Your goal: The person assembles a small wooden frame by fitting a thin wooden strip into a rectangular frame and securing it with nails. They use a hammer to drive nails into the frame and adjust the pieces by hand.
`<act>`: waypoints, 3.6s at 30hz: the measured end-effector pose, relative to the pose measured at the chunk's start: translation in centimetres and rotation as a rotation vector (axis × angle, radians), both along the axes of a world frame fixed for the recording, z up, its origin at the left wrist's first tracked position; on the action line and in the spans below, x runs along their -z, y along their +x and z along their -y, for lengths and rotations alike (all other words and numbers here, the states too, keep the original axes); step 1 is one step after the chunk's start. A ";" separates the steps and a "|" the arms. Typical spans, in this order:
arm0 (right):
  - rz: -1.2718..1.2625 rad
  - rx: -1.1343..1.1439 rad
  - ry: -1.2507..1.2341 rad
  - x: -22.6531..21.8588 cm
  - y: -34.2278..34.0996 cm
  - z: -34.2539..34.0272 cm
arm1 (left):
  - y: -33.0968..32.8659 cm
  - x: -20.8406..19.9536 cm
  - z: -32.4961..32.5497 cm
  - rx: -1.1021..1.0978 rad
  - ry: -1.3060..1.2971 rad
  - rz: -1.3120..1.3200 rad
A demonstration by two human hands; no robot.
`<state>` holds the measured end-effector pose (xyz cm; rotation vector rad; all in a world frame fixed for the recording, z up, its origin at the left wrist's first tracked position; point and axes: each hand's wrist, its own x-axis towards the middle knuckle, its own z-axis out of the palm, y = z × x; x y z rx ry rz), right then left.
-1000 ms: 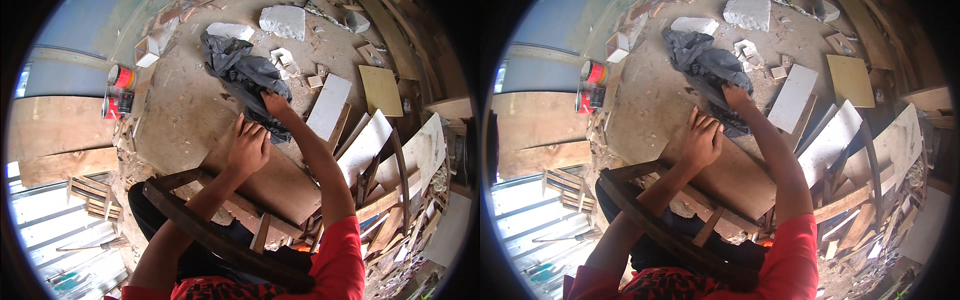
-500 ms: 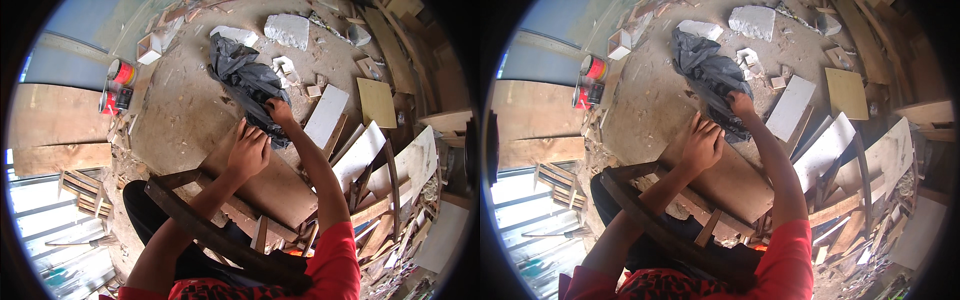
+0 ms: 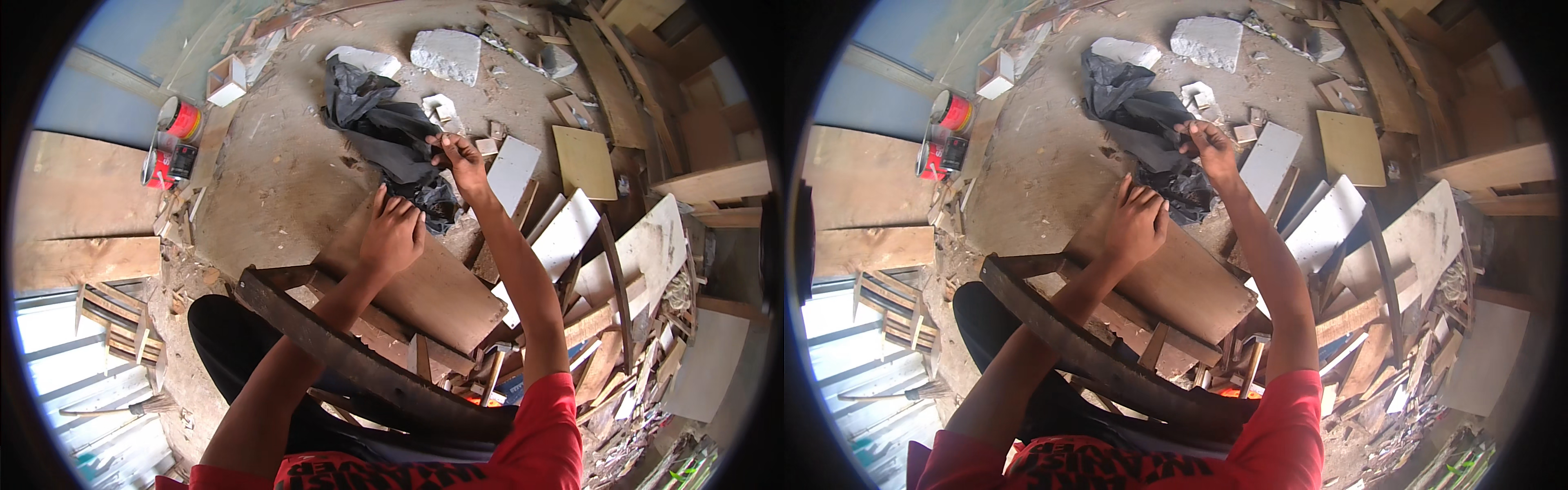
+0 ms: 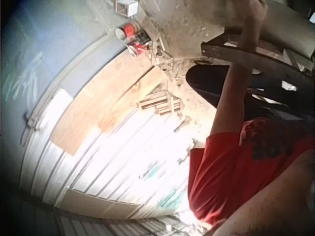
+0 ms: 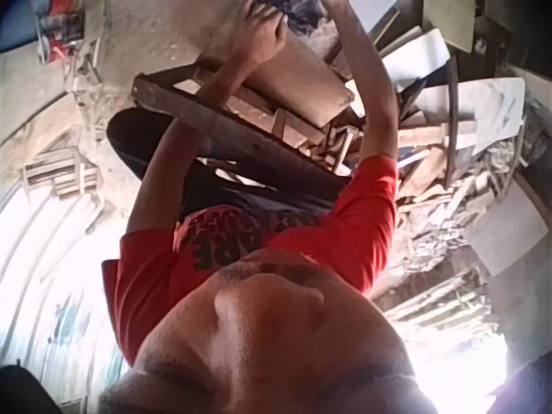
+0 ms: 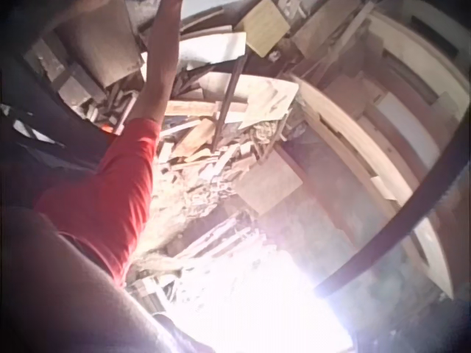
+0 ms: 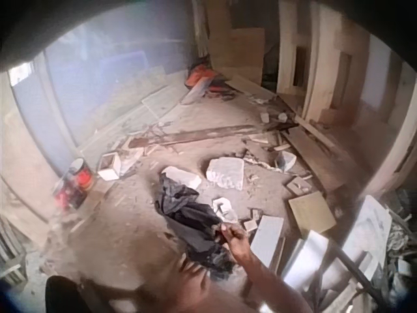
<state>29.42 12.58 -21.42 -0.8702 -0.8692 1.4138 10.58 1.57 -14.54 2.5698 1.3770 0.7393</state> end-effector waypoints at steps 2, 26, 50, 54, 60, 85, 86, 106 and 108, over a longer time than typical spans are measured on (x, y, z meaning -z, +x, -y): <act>-0.073 0.010 0.022 -1.4 0.2 0.3 | 0.1 0.1 -0.1 -0.003 0.012 -0.001; -0.392 1.062 -0.281 -7.9 -0.8 49.1 | -1.3 0.8 -0.4 0.119 -0.009 0.289; 0.886 0.684 -0.164 -15.2 -17.6 46.9 | -12.6 -3.7 28.1 0.153 -0.823 0.802; 1.186 0.771 0.185 -19.9 -14.5 44.0 | -11.3 -7.2 26.3 0.208 -0.796 0.863; 1.388 0.855 0.507 -27.3 -11.1 38.4 | -10.5 -11.2 23.2 0.196 -0.433 0.933; 1.192 0.877 0.426 -28.7 -10.7 34.5 | -8.2 -17.1 14.6 0.404 0.185 0.371; 1.221 0.849 0.437 -28.7 -10.5 34.2 | -8.2 -17.0 14.6 0.411 0.173 0.353; 1.287 0.728 0.440 -28.1 -9.7 33.5 | -8.3 -16.9 14.7 0.414 0.184 0.331; 1.290 0.719 0.439 -28.1 -9.6 33.5 | -8.3 -17.0 14.8 0.413 0.183 0.329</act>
